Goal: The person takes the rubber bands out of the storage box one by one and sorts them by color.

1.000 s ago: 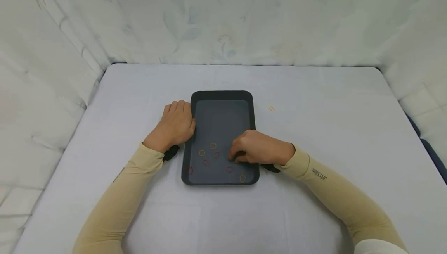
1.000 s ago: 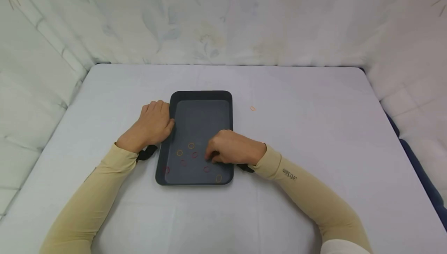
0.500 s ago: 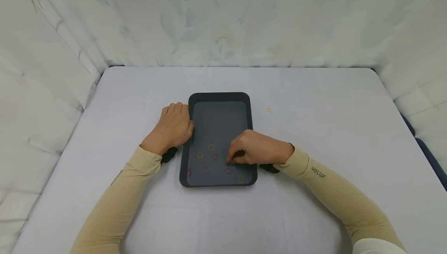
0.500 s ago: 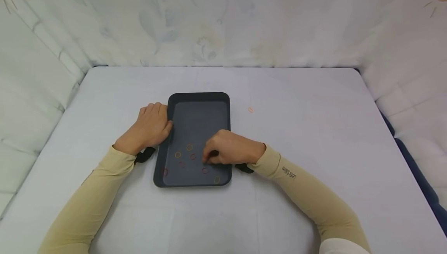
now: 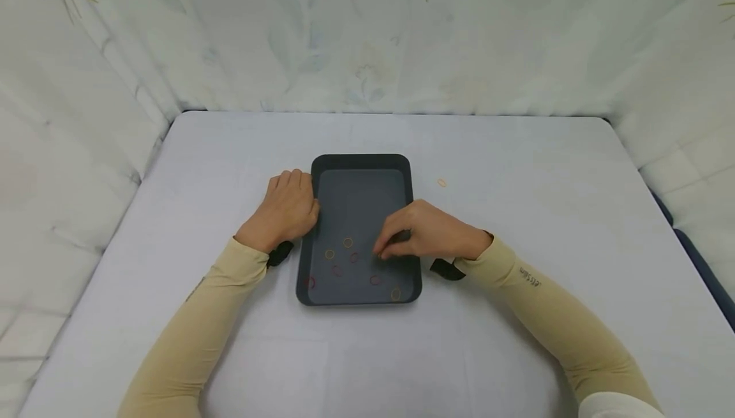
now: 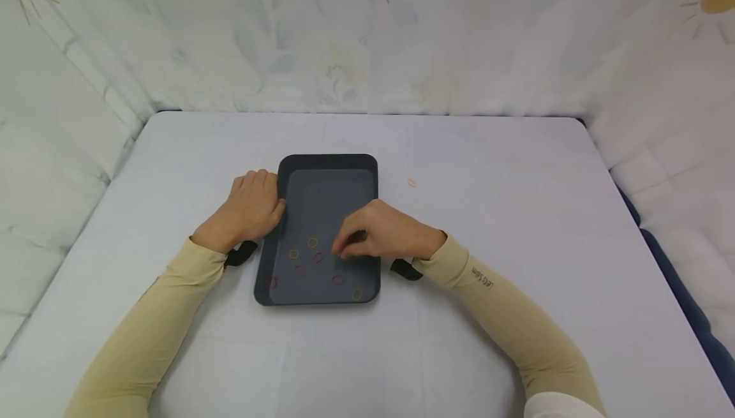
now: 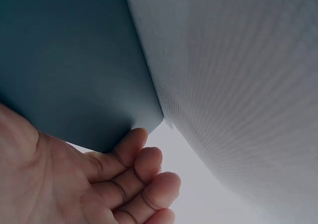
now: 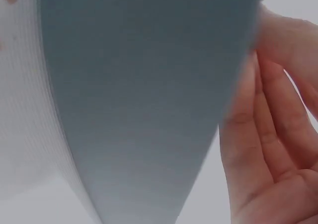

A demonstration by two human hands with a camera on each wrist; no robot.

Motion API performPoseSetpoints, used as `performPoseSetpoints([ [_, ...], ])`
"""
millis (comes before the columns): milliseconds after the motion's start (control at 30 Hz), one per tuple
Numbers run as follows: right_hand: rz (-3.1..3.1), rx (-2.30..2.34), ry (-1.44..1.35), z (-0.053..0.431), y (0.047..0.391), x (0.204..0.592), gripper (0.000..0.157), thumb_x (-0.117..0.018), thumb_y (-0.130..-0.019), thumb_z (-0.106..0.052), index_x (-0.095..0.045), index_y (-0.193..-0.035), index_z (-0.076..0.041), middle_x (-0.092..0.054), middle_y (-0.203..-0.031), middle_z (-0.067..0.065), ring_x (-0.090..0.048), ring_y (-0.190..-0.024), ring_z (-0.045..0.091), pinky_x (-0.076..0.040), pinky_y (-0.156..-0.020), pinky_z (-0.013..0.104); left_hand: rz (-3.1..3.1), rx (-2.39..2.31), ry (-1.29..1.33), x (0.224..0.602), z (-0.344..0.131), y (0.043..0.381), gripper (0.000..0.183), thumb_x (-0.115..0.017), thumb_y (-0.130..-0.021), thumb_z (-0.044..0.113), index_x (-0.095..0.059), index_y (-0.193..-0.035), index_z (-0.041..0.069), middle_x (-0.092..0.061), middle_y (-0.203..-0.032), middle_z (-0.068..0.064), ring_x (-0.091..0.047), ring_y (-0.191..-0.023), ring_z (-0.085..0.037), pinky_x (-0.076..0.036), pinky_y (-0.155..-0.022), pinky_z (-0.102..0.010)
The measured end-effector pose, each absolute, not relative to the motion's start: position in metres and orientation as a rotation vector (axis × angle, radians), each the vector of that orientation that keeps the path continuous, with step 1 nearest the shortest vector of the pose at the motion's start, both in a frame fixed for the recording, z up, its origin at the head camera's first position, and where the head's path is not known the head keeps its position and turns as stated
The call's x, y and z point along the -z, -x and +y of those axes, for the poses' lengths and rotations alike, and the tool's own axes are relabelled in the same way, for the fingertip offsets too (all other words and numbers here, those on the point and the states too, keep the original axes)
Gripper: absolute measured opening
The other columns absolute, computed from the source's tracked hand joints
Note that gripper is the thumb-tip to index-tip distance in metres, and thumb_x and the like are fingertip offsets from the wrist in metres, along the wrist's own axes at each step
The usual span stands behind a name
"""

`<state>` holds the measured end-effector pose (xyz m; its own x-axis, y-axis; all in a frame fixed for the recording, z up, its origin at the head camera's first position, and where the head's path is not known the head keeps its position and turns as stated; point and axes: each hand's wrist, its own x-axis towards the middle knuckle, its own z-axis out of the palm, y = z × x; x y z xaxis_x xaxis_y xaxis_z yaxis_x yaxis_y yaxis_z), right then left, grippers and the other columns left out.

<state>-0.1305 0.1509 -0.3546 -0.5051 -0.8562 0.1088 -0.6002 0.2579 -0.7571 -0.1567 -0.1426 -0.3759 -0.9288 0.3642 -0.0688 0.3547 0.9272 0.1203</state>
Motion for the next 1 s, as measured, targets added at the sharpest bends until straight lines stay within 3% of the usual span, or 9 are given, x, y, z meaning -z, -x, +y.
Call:
performPoseSetpoints([
  [467, 2.189, 1.477, 1.143, 0.173, 0.135, 0.347, 0.022, -0.082, -0.082, 0.003, -0.081, -0.101, -0.007, -0.080, -0.097, 0.004, -0.075, -0.088, 0.010, -0.062, -0.082, 0.032, 2.987, -0.157, -0.560, 0.376, -0.142, 0.156, 0.029, -0.042, -0.104, 0.019, -0.049, -0.112, -0.008, -0.050, -0.106, -0.022, -0.047, -0.103, -0.040, -0.039, -0.098, -0.055],
  [833, 2.083, 1.790, 0.798, 0.195, 0.146, 0.344, 0.020, -0.079, -0.088, -0.004, -0.078, -0.107, 0.003, -0.081, -0.100, 0.001, -0.078, -0.094, 0.021, -0.062, -0.087, 0.036, 2.990, -0.148, -0.567, 0.377, -0.142, 0.156, 0.029, -0.042, -0.103, 0.018, -0.050, -0.111, -0.008, -0.050, -0.105, -0.022, -0.047, -0.103, -0.040, -0.038, -0.096, -0.055],
  [1000, 2.192, 1.823, 0.631, 0.206, 0.153, 0.346, 0.019, -0.083, -0.087, -0.012, -0.080, -0.104, -0.005, -0.081, -0.097, 0.000, -0.076, -0.090, 0.023, -0.062, -0.085, 0.033, 2.992, -0.141, -0.573, 0.377, -0.141, 0.157, 0.028, -0.042, -0.104, 0.019, -0.050, -0.110, -0.008, -0.049, -0.104, -0.022, -0.046, -0.101, -0.039, -0.038, -0.095, -0.054],
])
